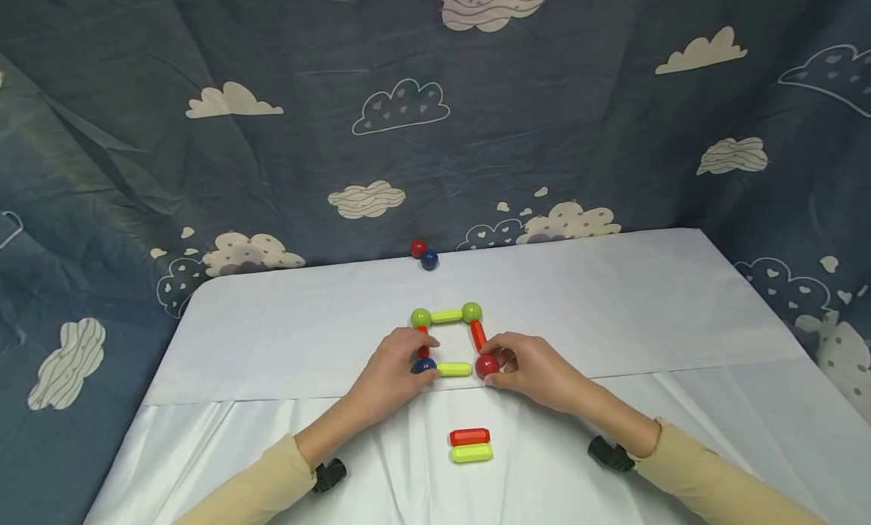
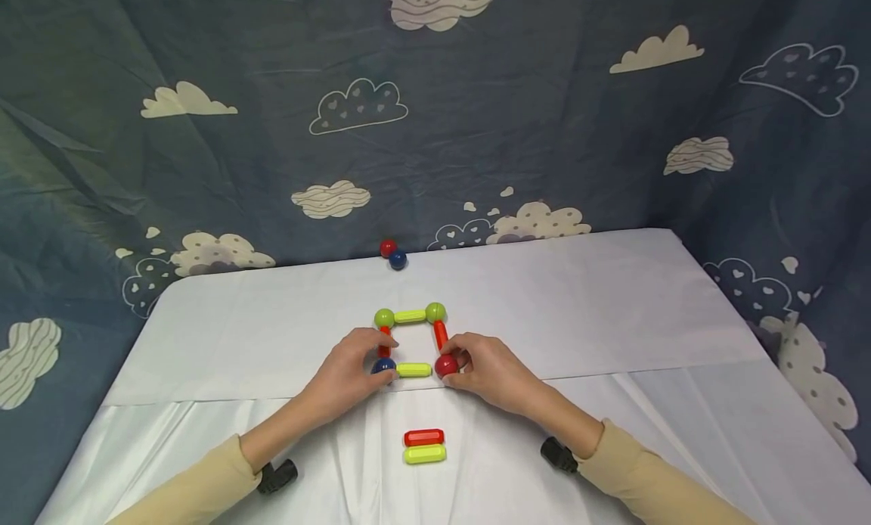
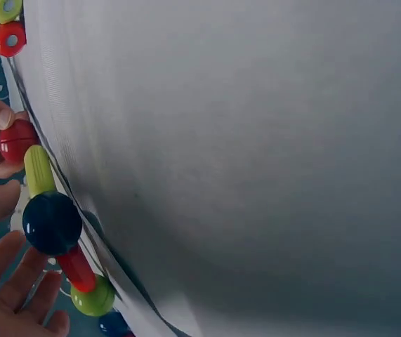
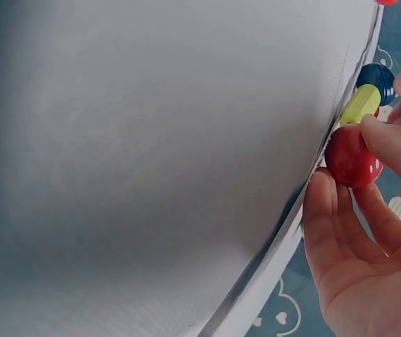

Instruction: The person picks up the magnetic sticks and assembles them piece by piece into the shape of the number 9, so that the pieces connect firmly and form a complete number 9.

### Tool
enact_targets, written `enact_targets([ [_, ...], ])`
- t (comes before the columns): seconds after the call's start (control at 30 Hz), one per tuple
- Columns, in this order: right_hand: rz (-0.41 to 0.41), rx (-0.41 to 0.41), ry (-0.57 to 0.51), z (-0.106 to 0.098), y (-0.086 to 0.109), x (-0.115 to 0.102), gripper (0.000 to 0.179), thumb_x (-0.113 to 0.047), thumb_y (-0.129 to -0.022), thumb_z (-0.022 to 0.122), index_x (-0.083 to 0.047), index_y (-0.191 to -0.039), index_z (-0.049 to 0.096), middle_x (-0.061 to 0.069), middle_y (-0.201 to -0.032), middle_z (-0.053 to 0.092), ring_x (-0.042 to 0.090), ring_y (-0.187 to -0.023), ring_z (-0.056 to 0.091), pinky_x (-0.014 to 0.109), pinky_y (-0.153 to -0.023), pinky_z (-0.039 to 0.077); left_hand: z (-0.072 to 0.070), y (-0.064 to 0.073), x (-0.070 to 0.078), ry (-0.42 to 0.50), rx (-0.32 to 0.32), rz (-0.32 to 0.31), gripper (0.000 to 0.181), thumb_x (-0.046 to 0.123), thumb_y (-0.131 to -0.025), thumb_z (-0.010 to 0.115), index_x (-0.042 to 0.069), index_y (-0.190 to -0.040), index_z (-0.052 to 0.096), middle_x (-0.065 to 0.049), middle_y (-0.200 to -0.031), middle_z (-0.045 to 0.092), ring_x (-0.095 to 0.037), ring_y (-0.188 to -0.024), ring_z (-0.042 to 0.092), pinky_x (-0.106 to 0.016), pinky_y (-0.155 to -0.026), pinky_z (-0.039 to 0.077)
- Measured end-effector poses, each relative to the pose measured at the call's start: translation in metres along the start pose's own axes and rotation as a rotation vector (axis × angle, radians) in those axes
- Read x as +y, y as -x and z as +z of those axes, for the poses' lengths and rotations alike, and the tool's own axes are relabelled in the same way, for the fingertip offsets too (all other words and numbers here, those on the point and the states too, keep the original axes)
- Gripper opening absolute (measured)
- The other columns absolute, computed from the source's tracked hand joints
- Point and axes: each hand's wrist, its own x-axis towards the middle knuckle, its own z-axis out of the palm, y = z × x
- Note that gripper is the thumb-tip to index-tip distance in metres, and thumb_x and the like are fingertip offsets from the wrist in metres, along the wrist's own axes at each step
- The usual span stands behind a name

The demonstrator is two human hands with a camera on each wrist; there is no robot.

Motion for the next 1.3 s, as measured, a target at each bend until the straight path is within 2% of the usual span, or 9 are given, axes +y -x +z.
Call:
enact_targets([
  [0.17, -0.002, 0.002, 0.000, 0.000, 0.000, 0.000, 0.038, -0.016, -0.078, 0.085, -0.013, -0.112, 0.068, -0.008, -0.092, 0.062, 0.014, -0.082, 0.057, 0.026, -0.070, 0.051, 0.009, -0.011, 0.005, -0.157, -0.084, 0.115, 0.033, 0.020, -0.083, 0.081, 0.008, -0.113, 0.071, -0.001, -0.105, 0.067, -0.016, -0.103, 0.055, -0.037, -0.098, 0.042],
  [0.33, 0.006, 0.004, -0.002, 0.000, 0.001, -0.001, 0.038, -0.016, -0.078, 0.085, -0.013, -0.112, 0.068, -0.008, -0.091, 0.062, 0.014, -0.082, 0.057, 0.026, -0.070, 0.051, 0.015, -0.017, 0.007, -0.241, -0.139, 0.140, 0.024, 0.021, -0.085, 0.078, 0.010, -0.107, 0.074, 0.003, -0.099, 0.066, -0.014, -0.097, 0.054, -0.033, -0.093, 0.043],
  [0.43, 0.005, 0.005, -0.001, 0.000, 0.001, -0.001, 0.038, -0.016, -0.078, 0.085, -0.013, -0.112, 0.068, -0.008, -0.091, 0.063, 0.014, -0.082, 0.057, 0.026, -0.070, 0.051, 0.015, -0.016, 0.009, -0.229, -0.144, 0.132, 0.020, 0.020, -0.087, 0.077, 0.011, -0.105, 0.075, 0.004, -0.097, 0.066, -0.013, -0.094, 0.052, -0.031, -0.089, 0.044],
  [0.67, 0.003, 0.008, -0.002, 0.000, 0.001, -0.001, 0.037, -0.015, -0.078, 0.085, -0.013, -0.110, 0.068, -0.008, -0.091, 0.063, 0.013, -0.081, 0.057, 0.026, -0.070, 0.051, 0.018, -0.015, 0.008, -0.136, -0.112, 0.109, 0.020, 0.019, -0.086, 0.077, 0.011, -0.104, 0.074, 0.006, -0.096, 0.065, -0.011, -0.092, 0.051, -0.030, -0.088, 0.044],
  [0.83, -0.001, 0.009, -0.019, 0.001, 0.002, -0.003, 0.036, -0.015, -0.078, 0.084, -0.012, -0.110, 0.068, -0.007, -0.091, 0.063, 0.012, -0.081, 0.058, 0.026, -0.070, 0.051, 0.021, -0.016, 0.008, -0.142, -0.103, 0.120, 0.019, 0.020, -0.086, 0.078, 0.012, -0.103, 0.074, 0.007, -0.094, 0.064, -0.010, -0.091, 0.051, -0.029, -0.086, 0.044],
  [1.3, 0.011, 0.007, -0.026, 0.002, 0.002, -0.004, 0.035, -0.014, -0.078, 0.084, -0.013, -0.109, 0.068, -0.008, -0.090, 0.062, 0.012, -0.080, 0.057, 0.026, -0.069, 0.051, 0.020, -0.016, 0.009, -0.140, -0.127, 0.098, 0.020, 0.017, -0.086, 0.077, 0.012, -0.105, 0.074, 0.007, -0.097, 0.065, -0.010, -0.093, 0.054, -0.031, -0.088, 0.046],
])
